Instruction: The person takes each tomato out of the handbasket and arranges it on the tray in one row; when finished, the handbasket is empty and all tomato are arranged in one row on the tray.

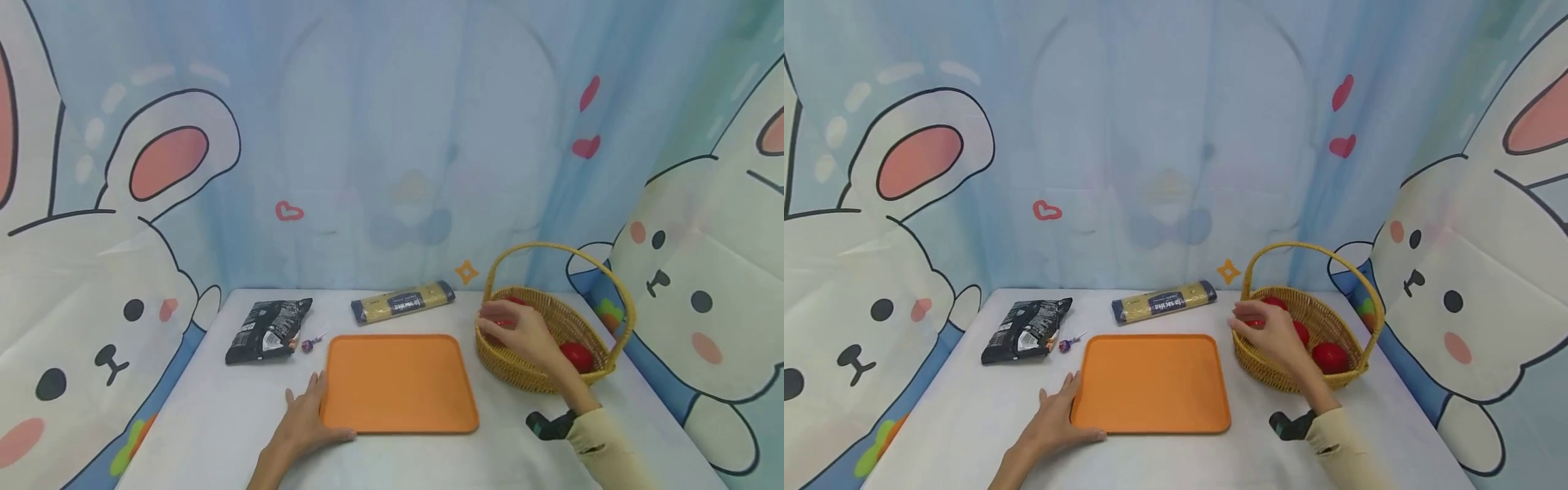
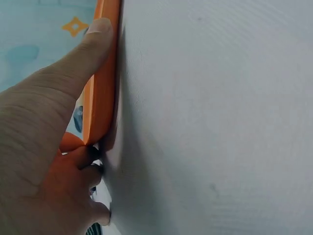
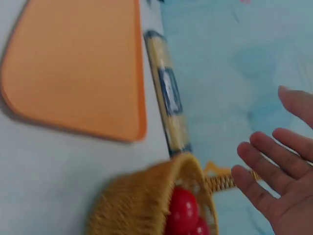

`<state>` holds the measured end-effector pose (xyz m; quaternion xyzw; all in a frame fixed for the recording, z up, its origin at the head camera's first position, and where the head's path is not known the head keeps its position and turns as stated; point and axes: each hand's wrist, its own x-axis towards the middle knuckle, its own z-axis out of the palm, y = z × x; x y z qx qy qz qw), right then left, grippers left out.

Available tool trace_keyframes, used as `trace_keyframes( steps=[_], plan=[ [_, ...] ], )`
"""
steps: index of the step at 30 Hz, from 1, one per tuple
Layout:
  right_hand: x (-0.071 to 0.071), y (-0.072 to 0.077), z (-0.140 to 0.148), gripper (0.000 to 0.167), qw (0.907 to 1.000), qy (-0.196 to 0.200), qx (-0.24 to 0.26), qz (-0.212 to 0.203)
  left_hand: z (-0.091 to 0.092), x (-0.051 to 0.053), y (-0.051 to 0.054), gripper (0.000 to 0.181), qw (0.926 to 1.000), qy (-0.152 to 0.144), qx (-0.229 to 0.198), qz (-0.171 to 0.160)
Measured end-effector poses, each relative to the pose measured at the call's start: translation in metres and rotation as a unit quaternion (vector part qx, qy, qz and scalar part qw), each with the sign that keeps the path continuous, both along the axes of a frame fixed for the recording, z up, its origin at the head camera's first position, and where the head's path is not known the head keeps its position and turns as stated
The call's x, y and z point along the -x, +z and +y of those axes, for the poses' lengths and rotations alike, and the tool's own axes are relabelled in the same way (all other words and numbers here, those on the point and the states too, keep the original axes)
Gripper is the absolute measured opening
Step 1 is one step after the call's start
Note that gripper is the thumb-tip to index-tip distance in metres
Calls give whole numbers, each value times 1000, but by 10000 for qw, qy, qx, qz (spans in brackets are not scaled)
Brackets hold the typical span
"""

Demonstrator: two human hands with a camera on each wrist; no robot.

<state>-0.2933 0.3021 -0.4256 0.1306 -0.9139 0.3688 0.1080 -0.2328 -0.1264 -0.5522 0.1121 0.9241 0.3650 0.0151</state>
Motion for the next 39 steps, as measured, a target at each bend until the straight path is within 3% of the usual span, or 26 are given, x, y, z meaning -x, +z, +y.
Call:
trace_keyframes(
  steps=[5, 9, 15, 24, 29, 39],
  plan=[
    [25, 9, 46, 57, 9976, -468, -23, -500, 3, 2, 1, 132, 9999, -90, -110, -9],
    [42, 2, 68, 64, 9913, -857, 89, -991, 3, 2, 2, 130, 9997, -138, -202, 30],
    [61, -10, 80, 66, 9839, -1219, -95, -1303, -1, 3, 0, 132, 9996, -143, -230, -81],
    [77, -21, 74, 64, 9782, -821, -830, -1716, 0, 7, 5, 131, 9996, -139, -232, -17],
    [79, -26, 65, 69, 9743, -745, -989, -1879, 0, 9, 8, 128, 9999, -76, -73, 14],
    [83, -33, 54, 68, 9751, -463, -1461, -1604, 4, 9, 0, 128, 9999, 50, 127, -64]
  ],
)
